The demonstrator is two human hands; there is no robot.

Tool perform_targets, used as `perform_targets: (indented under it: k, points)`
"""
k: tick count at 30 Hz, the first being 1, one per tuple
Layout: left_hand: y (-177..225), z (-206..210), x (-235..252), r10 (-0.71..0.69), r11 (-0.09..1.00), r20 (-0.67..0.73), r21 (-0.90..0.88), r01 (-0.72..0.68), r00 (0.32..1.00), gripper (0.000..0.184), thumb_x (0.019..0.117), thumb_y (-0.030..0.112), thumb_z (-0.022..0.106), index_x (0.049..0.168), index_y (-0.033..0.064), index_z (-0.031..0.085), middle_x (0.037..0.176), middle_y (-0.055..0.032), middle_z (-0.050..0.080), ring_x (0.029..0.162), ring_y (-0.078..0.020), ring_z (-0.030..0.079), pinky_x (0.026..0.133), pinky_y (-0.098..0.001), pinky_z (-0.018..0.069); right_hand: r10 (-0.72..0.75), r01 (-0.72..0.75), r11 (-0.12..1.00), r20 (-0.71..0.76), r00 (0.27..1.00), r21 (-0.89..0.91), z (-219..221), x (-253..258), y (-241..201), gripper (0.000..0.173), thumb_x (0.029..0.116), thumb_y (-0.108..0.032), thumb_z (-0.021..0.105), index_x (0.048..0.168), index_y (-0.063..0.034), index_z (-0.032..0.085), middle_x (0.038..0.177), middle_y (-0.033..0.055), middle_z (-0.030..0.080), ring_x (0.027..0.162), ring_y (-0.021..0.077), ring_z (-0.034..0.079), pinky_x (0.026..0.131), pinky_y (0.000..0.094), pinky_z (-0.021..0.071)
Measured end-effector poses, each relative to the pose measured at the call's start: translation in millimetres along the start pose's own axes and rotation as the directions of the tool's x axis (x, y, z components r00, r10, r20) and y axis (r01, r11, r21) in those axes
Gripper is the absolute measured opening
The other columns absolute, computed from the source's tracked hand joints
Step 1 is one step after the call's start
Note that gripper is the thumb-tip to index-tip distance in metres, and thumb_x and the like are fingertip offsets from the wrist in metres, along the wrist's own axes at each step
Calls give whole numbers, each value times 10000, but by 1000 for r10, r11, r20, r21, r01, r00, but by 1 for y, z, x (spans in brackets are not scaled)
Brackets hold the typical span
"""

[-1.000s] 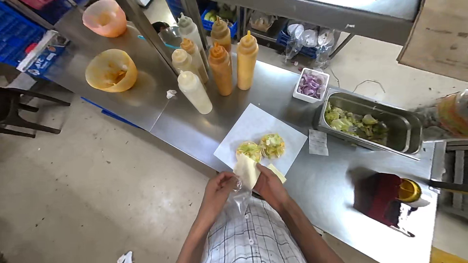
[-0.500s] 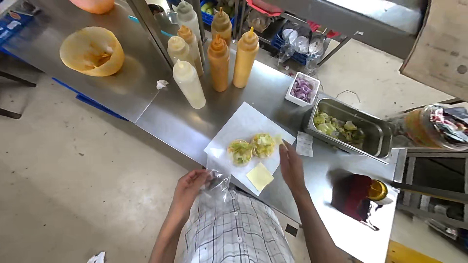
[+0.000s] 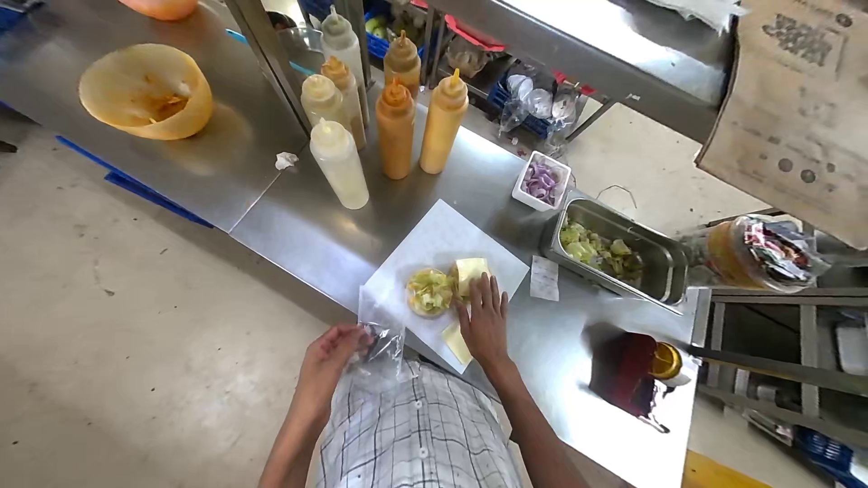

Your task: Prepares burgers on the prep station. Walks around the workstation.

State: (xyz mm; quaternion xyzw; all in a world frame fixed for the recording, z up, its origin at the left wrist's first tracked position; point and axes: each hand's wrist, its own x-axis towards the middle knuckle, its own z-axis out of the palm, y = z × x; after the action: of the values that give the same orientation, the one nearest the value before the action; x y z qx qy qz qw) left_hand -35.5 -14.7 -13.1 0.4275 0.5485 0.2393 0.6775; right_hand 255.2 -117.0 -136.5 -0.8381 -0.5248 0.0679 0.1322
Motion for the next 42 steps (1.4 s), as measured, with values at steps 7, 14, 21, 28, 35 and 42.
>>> perform_targets:
  k: [7,14,21,28,35,42]
  points:
    - [1,10,19,39,999,-5,-7,-39,999,241,1060,125,498,1136,-56,638,996,-159,749,922,-253,736,839,-381,615,33,-15,986,-106,994,166,-17,-20,1,508,1049,-360,493,1434,-38,572,1552,195,465,1463,393,401,1175,596,353]
    - [25,18,103,277,891,44,364,-273,960,251,1059,106,528,1245,-49,594,1068,-158,726,967,-242,720,906,-453,588,255,-276,928,112,960,251,-12,-65,19,614,886,-457,741,1309,-20,653,1232,256,631,1143,461,592,959,603,506]
    - [35,15,110,258,608,27,773,-184,966,565,1033,289,608,1472,-34,457,1444,-308,499,1324,-480,494,1081,-638,407,374,-476,748,298,878,463,-9,-69,28,448,851,-345,810,1123,-4,706,1071,195,687,1052,380,635,938,580,508]
    - [2,76,16,-296,955,600,201,218,743,575,1123,387,271,1364,-68,527,1178,-162,725,1108,-261,705,990,-430,568,196,-65,648,-83,977,759,-67,-85,-17,98,907,-92,705,991,-70,750,1042,40,714,995,139,685,882,341,602]
    - [-6,75,13,-227,959,361,-78,272,904,301,1036,51,528,1321,-47,538,1077,-184,696,937,-245,711,862,-399,604,3,12,612,-17,1000,790,-74,-71,-52,555,905,-105,597,1457,-117,539,1548,95,464,1367,253,523,1049,461,549]
    - [2,65,5,-164,981,334,-45,189,928,399,941,4,622,1335,-14,566,1083,-179,722,964,-261,717,875,-420,600,114,-377,145,363,925,915,-87,-47,-66,370,974,-62,533,1336,-25,601,1060,152,716,806,260,711,662,383,621]
